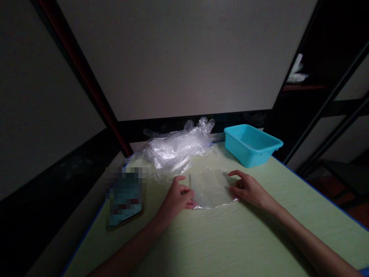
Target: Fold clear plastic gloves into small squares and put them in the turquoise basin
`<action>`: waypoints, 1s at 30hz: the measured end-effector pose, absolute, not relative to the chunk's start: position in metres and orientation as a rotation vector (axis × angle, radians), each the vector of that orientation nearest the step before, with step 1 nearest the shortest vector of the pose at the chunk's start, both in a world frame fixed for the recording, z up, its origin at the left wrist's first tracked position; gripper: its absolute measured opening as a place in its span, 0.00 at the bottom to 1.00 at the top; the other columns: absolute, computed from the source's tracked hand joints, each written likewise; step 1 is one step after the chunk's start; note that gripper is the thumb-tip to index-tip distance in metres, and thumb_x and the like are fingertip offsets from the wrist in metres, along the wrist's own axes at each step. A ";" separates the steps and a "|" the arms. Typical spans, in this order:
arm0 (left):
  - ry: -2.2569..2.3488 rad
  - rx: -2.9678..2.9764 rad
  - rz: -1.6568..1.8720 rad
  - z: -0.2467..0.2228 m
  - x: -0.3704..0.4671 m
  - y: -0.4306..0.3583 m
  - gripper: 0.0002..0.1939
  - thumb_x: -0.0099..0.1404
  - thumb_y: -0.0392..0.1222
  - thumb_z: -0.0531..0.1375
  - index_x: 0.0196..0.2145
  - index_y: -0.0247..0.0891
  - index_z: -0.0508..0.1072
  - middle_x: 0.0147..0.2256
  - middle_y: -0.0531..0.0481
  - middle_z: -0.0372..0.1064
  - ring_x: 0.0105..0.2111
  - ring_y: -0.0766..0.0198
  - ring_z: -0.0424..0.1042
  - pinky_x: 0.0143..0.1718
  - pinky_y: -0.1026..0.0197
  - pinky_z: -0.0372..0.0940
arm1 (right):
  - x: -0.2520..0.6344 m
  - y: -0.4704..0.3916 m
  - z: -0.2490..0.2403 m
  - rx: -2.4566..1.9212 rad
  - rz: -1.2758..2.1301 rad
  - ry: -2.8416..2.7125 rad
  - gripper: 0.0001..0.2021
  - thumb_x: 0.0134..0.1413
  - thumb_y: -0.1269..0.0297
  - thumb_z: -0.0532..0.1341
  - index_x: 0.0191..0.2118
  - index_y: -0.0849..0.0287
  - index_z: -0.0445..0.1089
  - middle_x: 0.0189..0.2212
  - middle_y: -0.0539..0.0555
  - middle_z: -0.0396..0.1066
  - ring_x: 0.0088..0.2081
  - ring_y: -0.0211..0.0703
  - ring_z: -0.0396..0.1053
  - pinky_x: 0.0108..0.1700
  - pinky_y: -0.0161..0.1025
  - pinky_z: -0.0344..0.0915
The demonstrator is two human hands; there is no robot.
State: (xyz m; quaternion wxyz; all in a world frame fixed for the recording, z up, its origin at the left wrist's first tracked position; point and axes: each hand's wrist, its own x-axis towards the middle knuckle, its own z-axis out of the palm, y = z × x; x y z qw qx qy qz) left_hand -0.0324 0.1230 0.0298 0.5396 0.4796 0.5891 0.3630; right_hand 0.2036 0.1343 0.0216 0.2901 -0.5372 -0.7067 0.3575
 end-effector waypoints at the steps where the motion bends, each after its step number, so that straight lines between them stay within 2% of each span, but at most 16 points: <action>1: 1.421 1.156 0.876 0.029 -0.033 0.122 0.23 0.55 0.32 0.56 0.44 0.40 0.48 0.26 0.59 0.63 0.18 0.68 0.71 0.19 0.67 0.66 | 0.204 0.133 0.022 -1.437 0.946 -1.882 0.17 0.46 0.68 0.55 0.44 0.63 0.56 0.17 0.46 0.66 0.19 0.39 0.66 0.22 0.34 0.59; 7: 1.452 1.327 0.926 0.032 -0.036 0.113 0.28 0.50 0.33 0.57 0.46 0.41 0.46 0.28 0.60 0.58 0.18 0.67 0.71 0.10 0.73 0.58 | 0.205 0.129 0.022 -1.445 0.877 -1.869 0.19 0.45 0.69 0.56 0.46 0.61 0.56 0.24 0.48 0.66 0.21 0.38 0.67 0.23 0.34 0.61; 19: 1.351 1.410 0.910 0.029 -0.038 0.108 0.41 0.42 0.30 0.61 0.50 0.45 0.45 0.27 0.63 0.55 0.16 0.74 0.65 0.10 0.74 0.57 | 0.205 0.125 0.022 -1.444 0.838 -1.881 0.19 0.46 0.68 0.56 0.46 0.61 0.56 0.25 0.48 0.65 0.21 0.38 0.66 0.23 0.34 0.61; 23: 1.339 1.405 0.882 0.025 -0.039 0.110 0.42 0.41 0.29 0.61 0.51 0.45 0.45 0.27 0.63 0.55 0.17 0.72 0.67 0.10 0.74 0.58 | 0.204 0.123 0.023 -1.425 0.855 -1.879 0.18 0.46 0.68 0.55 0.46 0.61 0.56 0.25 0.49 0.65 0.21 0.38 0.66 0.23 0.35 0.62; 30: 1.281 1.430 0.822 0.027 -0.041 0.115 0.43 0.41 0.27 0.61 0.51 0.46 0.45 0.28 0.63 0.55 0.15 0.76 0.64 0.10 0.75 0.57 | 0.205 0.123 0.024 -1.446 0.855 -1.896 0.18 0.47 0.69 0.55 0.46 0.60 0.55 0.25 0.48 0.65 0.20 0.37 0.66 0.22 0.34 0.62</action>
